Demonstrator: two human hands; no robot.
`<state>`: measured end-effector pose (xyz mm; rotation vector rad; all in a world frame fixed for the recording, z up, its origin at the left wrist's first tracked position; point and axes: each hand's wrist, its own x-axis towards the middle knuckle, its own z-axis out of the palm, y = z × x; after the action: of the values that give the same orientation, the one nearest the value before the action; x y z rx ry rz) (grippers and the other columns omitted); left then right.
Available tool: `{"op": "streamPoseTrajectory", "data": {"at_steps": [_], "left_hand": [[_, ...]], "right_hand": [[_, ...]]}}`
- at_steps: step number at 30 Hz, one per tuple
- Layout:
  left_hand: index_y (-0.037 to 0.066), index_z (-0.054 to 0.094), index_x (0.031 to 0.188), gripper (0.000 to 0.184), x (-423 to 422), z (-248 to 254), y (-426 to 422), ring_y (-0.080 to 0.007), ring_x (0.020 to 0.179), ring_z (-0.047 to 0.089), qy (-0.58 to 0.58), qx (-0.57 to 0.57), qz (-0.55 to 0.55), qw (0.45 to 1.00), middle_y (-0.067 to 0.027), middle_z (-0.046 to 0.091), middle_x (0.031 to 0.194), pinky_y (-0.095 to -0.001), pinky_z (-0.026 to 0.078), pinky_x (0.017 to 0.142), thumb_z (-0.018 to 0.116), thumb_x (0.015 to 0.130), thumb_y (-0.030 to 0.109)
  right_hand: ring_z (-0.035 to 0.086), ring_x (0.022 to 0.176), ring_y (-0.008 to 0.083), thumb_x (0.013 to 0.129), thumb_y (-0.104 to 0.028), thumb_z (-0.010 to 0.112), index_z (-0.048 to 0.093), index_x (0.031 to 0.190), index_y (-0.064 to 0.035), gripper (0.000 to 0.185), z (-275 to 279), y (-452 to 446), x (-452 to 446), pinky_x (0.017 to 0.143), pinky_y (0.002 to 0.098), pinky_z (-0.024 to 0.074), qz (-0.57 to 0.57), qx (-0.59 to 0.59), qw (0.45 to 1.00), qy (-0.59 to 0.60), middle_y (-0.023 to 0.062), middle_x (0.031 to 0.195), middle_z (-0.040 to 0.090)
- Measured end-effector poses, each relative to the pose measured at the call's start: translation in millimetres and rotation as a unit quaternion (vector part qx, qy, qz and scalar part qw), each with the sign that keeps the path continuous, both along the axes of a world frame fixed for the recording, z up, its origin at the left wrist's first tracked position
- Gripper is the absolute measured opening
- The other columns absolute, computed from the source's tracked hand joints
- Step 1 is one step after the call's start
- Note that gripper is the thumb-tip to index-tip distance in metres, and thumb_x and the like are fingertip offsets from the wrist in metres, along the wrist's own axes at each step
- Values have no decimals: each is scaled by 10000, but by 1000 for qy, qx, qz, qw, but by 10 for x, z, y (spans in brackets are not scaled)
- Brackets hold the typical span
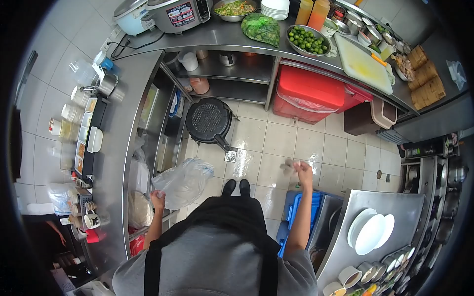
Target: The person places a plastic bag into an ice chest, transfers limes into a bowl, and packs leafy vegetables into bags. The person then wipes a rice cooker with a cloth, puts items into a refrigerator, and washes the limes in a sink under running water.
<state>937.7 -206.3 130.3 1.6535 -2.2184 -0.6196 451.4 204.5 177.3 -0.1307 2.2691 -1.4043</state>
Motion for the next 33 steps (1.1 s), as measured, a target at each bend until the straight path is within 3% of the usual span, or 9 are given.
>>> {"op": "streamPoseTrajectory", "data": {"at_steps": [4, 8, 11, 12, 14, 18, 24, 29, 33], "left_hand": [[25, 565, 792, 205, 232, 37, 50, -328, 900, 472, -26, -22, -18, 999, -170, 486, 904, -377, 380, 821, 668, 644, 124], [16, 572, 797, 227, 531, -98, 100, -324, 895, 471, -36, -3, 31, 999, -168, 488, 902, -383, 380, 819, 671, 631, 135], [14, 580, 816, 247, 633, -230, 62, -327, 888, 473, -65, 16, 78, 995, -168, 495, 899, -386, 382, 812, 675, 627, 141], [14, 584, 824, 253, 667, -261, 51, -329, 886, 474, -81, 23, 92, 992, -169, 498, 897, -387, 382, 810, 676, 626, 142], [12, 587, 826, 262, 686, -342, -28, -335, 895, 475, -98, 51, 120, 987, -174, 504, 906, -391, 382, 810, 684, 617, 136], [8, 587, 815, 262, 460, -465, -265, -346, 915, 477, -65, 160, 170, 970, -184, 514, 929, -396, 382, 814, 696, 601, 113], [10, 582, 803, 220, -40, -293, -482, -338, 907, 472, -71, 110, 87, 988, -178, 506, 931, -406, 378, 824, 680, 617, 76], [-1, 571, 796, 249, -458, -602, -244, -315, 857, 499, -37, 35, 279, 959, -173, 501, 919, -378, 414, 780, 690, 593, 82], [1, 573, 796, 250, -1006, -593, -8, -314, 849, 504, -45, 72, 286, 954, -172, 503, 918, -378, 417, 775, 692, 592, 84]], "right_hand": [[562, 778, 132, 820, -170, 572, 614, 902, -6, 188, 739, -465, -369, 781, 269, 405, 48, -262, 961, -70, 8, 828, 625], [462, 1101, 234, 877, -276, 464, 383, 1232, -25, 443, 874, -1344, -787, 932, 372, 369, 8, -602, 778, -178, 116, 1220, 458], [404, 1162, 255, 890, -325, 421, 350, 1265, -47, 473, 1033, -2301, -1082, 963, 410, 341, 22, -696, 673, -249, 120, 1259, 421], [440, 1120, 255, 884, -316, 440, 393, 1237, -56, 440, 1219, -2655, -1122, 937, 415, 369, -6, -664, 704, -252, 113, 1226, 449], [518, 1009, 227, 863, -247, 490, 466, 1170, -93, 344, 981, -3293, -1436, 871, 400, 424, 6, -674, 673, -304, 73, 1111, 533], [537, 964, 167, 854, -106, 507, 481, 1137, -14, 299, 1097, -4478, -1773, 820, 315, 440, -4, -611, 760, -224, 66, 1052, 556], [514, 1026, 224, 858, -156, 487, 456, 1171, 45, 373, 841, -6040, -2675, 876, 283, 375, -78, -401, 913, -16, 149, 1136, 529], [438, 1109, 339, 818, -114, 461, 514, 1140, -42, 334, 559, -6944, -3245, 921, 339, 352, -40, -273, 956, 97, 193, 1171, 487], [475, 1046, 352, 795, -36, 462, 536, 1082, -24, 297, 571, -7315, -3455, 892, 362, 373, -37, -247, 939, 237, 205, 1108, 509]]}}
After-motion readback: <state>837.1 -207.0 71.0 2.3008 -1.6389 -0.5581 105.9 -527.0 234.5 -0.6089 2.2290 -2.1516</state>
